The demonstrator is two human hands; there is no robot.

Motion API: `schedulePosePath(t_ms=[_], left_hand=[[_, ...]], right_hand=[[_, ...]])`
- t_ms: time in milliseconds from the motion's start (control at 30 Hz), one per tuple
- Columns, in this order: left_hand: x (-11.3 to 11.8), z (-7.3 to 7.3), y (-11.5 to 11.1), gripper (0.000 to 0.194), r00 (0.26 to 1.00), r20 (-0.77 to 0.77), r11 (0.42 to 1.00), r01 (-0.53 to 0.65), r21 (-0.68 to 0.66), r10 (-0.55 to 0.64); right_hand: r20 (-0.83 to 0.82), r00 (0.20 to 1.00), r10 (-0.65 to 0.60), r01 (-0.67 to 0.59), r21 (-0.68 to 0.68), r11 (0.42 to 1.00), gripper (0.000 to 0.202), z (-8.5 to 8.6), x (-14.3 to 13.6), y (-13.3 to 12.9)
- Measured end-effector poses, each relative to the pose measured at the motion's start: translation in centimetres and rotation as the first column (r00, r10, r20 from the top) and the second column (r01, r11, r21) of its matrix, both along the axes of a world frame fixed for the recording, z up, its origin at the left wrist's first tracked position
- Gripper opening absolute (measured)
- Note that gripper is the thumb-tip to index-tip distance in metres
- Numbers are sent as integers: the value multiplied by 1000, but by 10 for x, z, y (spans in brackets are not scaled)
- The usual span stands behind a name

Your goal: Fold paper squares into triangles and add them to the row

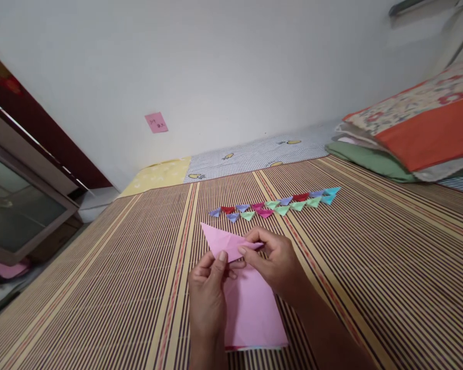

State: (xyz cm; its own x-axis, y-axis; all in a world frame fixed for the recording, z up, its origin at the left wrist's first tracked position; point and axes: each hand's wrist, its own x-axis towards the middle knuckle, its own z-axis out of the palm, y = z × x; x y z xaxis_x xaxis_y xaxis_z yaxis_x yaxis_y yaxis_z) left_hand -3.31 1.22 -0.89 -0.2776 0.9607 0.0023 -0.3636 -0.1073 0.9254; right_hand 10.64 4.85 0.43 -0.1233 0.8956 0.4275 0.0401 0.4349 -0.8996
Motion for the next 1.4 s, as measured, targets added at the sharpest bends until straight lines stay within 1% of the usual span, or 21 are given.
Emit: schedulePosePath(t_ms=[100,200,233,300,333,367,400,433,467,500,533,667,733,800,867,967,1067,1167,1300,1400], left_hand=[[0,0,1,21,999,41,1000,-16,0,16],[-1,-1,1,21,999,-15,999,-33,6,33],[-2,-1,0,21,998,-57,999,-41,9,41],[-2,0,-1,21,981,-185,998,-60,14,61],[-2,1,-2,23,963,-262,998,-61,17,63],[-2,2,-3,25,940,-336,999,-48,19,52],[-1,3,-4,27,917,-398,1000,-19,22,26],[-1,4,-5,26,898,-441,1000,21,23,-9],[0,5,-5,25,887,-459,998,59,23,-42],[1,5,-6,23,887,-457,996,85,20,-67],[2,5,-5,21,894,-441,995,98,14,-82],[4,2,-4,20,936,-337,995,104,-12,-102],[5,2,-4,22,941,-314,991,131,-7,-127],[6,3,-5,24,942,-306,989,145,-7,-140],[7,3,-5,24,947,-297,992,126,-12,-124],[7,2,-4,21,963,-263,998,55,-18,-58],[7,-1,-3,22,973,-228,999,38,-12,-40],[4,-2,-3,26,965,-261,999,41,31,-31],[-2,0,-4,25,924,-382,998,53,39,-34],[-2,1,-5,22,922,-385,998,45,33,-29]], right_hand=[[-61,998,29,-34,-81,996,16,-4,4,3],[-86,996,18,-28,-113,993,16,-8,12,8],[-77,997,-2,-7,-109,994,14,-8,15,9],[-19,999,-41,40,-82,996,11,-4,21,10],[24,998,-50,51,-65,997,16,-1,23,10],[77,996,-39,43,-51,998,26,2,25,8],[122,992,-12,19,-56,998,32,6,25,7],[149,988,35,-25,-70,997,32,8,25,5],[151,985,84,-72,-84,994,24,10,24,3],[127,984,124,-113,-95,989,13,11,22,1],[87,985,147,-137,-109,985,8,11,20,0],[-106,978,181,-195,-143,970,11,4,16,2],[-187,959,214,-244,-159,957,13,0,15,4],[-236,948,212,-256,-176,950,15,-3,15,7],[-251,954,166,-214,-179,960,16,-6,13,9],[-263,961,81,-130,-175,976,17,-8,11,11],[-283,958,45,-99,-179,979,20,-10,8,11],[-257,964,69,-117,-177,977,22,-8,8,10],[-206,960,189,-231,-206,951,22,-9,8,9],[-259,946,196,-256,-221,941,19,-11,6,9]])
